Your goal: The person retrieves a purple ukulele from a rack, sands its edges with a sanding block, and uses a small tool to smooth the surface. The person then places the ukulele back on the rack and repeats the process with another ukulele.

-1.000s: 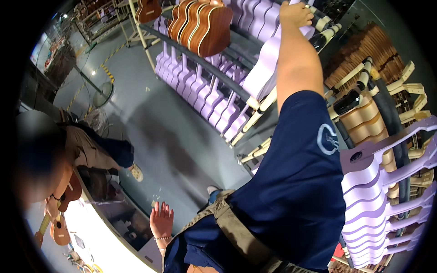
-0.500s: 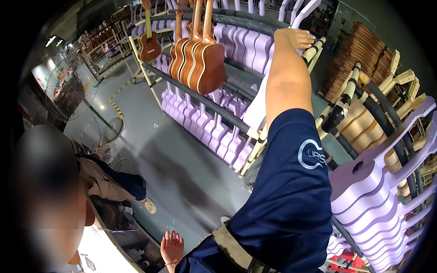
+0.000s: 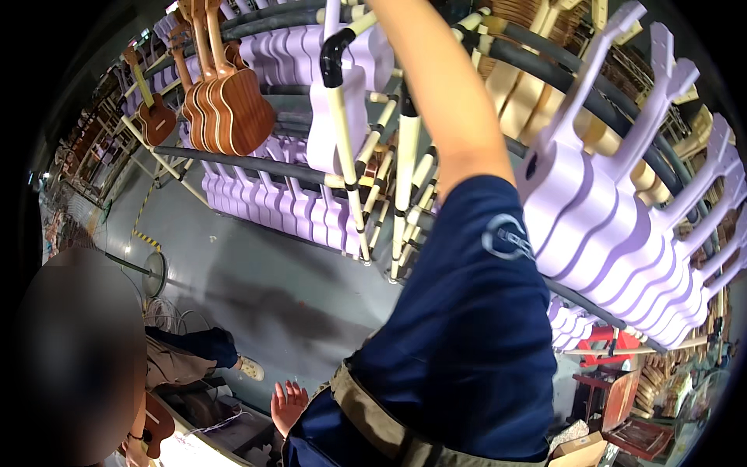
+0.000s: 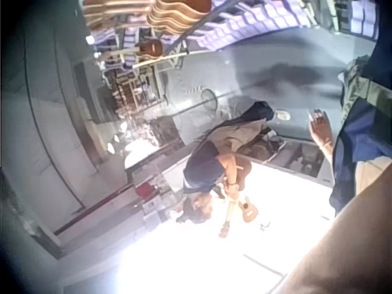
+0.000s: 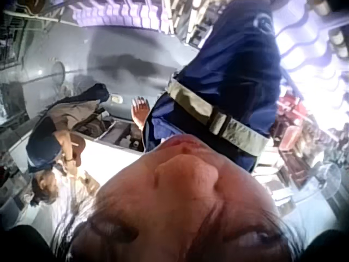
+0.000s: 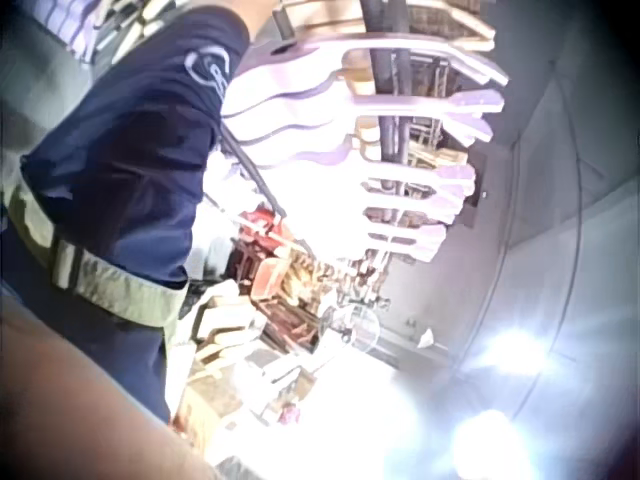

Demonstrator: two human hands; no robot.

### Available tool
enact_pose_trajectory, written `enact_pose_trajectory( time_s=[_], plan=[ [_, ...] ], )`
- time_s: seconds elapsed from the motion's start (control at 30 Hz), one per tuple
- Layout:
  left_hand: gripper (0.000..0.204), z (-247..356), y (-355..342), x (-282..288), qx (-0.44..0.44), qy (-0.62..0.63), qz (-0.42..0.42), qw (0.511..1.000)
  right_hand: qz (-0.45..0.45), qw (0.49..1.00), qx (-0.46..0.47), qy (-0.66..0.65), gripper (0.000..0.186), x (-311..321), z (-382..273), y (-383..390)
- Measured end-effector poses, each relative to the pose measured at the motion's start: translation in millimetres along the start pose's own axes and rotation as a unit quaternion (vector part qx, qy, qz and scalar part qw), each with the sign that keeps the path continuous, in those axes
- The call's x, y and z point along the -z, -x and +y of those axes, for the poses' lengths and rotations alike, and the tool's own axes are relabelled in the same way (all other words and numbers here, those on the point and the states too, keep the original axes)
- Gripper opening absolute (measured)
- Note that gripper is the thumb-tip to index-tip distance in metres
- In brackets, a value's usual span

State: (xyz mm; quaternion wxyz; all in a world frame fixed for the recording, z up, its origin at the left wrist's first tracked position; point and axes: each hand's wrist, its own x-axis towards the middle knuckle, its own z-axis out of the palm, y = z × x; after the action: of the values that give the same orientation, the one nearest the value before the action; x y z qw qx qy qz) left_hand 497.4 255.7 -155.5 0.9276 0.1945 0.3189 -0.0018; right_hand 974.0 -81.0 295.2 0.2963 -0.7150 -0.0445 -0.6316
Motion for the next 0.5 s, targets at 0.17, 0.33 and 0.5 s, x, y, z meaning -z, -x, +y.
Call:
enact_pose_trajectory(
  time_s=[0.17,0.33,0.5],
  plan=[
    [0.029,-15.7,5.1,-4.0,0.020,-0.018,-0.052,0.998,0.203,0.962,-0.049,0.175,0.091,140.0,60.6,-26.3],
    [0.030,-39.5,24.3,17.2,0.019,-0.018,-0.054,0.998,0.073,0.888,-0.286,0.351,0.091,221.0,202.8,20.2],
    [0.034,-73.3,54.3,37.4,0.019,0.007,-0.029,0.999,-0.106,0.956,-0.256,0.094,0.049,254.8,234.4,34.8]
  ],
)
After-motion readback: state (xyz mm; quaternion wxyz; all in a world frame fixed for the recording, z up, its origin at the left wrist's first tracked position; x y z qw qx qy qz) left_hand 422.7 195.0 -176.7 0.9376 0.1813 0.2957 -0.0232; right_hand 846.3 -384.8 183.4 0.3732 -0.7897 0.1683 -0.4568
